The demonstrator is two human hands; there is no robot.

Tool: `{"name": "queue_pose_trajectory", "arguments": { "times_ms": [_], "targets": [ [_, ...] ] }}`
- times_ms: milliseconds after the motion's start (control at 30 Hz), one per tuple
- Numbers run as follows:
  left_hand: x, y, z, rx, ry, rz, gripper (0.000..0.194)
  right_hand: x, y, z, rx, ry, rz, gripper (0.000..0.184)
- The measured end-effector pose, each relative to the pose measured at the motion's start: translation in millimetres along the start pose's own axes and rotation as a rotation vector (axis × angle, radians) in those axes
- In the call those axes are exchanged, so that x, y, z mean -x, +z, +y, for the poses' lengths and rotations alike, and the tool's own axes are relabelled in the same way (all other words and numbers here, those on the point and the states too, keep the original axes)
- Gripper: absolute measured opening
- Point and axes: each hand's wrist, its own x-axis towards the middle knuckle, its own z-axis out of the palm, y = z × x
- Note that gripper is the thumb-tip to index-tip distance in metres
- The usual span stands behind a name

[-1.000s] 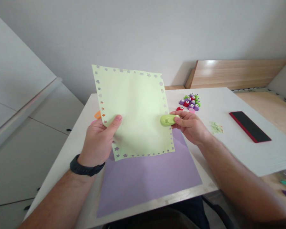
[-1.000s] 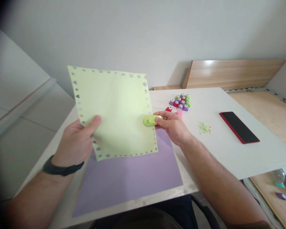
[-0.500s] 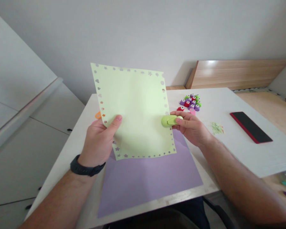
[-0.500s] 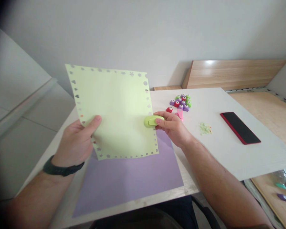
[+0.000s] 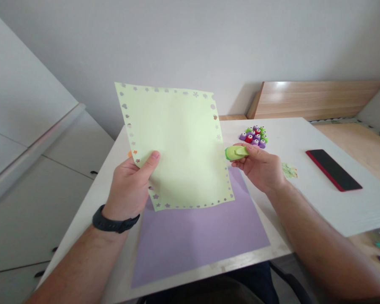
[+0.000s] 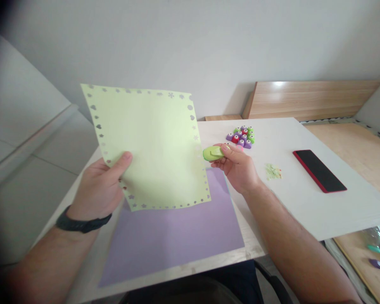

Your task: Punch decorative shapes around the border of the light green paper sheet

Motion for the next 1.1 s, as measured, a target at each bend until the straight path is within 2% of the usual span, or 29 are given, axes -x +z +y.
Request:
{"name": "queue_pose_trajectory", "arguments": {
  "times_ms": [367,633,833,1100],
  "targets": [
    [1,2.4,3,0.017,0.017,-0.014,0.041,-3,-7,5,0.069,-0.037,0.063,0.023],
    [1,-0.5,2,0.008,0.006,-0.023,0.031,-3,-4,2,-0.002,0.012,0.103,0.026],
    [-1,0.7,3,0.035,0.038,0.002,0.040,-4,-4,-1,0.013,0.043,0.149,0.030],
    [-8,-5.8,3,0.074,0.111,0.060,0.039,-6,-13,6,0.088,-0.051,0.166,0.030]
  ]
}}
